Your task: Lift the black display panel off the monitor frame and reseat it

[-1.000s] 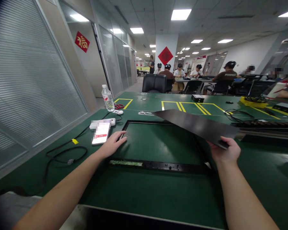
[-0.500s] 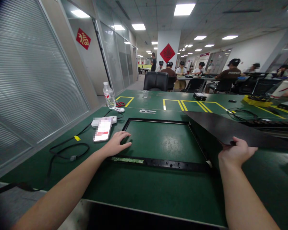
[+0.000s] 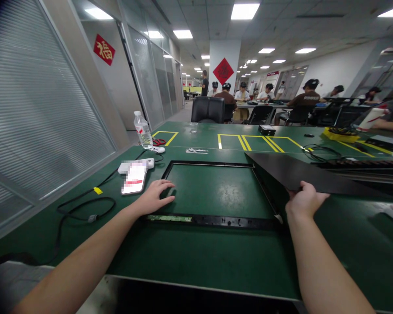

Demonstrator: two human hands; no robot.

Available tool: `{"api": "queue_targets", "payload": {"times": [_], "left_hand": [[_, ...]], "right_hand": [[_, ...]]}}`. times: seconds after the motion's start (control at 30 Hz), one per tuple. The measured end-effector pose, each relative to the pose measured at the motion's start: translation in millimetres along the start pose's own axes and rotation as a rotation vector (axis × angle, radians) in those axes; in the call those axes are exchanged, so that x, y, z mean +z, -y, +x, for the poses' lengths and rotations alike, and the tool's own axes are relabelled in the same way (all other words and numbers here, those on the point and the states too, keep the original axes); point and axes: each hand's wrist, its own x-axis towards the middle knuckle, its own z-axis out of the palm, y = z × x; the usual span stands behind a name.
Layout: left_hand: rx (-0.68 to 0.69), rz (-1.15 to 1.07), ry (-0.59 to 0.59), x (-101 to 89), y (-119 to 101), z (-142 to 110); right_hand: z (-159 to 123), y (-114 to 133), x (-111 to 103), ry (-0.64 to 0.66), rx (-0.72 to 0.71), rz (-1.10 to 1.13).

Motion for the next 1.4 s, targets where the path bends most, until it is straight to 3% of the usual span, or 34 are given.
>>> {"api": "queue_targets", "payload": {"times": [0.37, 0.63, 1.0, 1.4], "left_hand": [[0.019, 0.020, 0.010, 1.6, 4, 1], [0.014, 0.127, 0.076, -0.8, -2, 0], [0.019, 0.073, 0.047, 0.5, 1, 0], [-0.004, 0.011, -0.036, -4.3, -3, 1]], "right_hand": [[-9, 3, 5, -0.027, 0.208, -0.055], [-11, -4, 8, -0.073, 0.250, -0.020], [-15, 5, 9, -0.091, 0.310, -0.035], [-16, 16, 7, 0.056, 0.262, 0.124]]}}
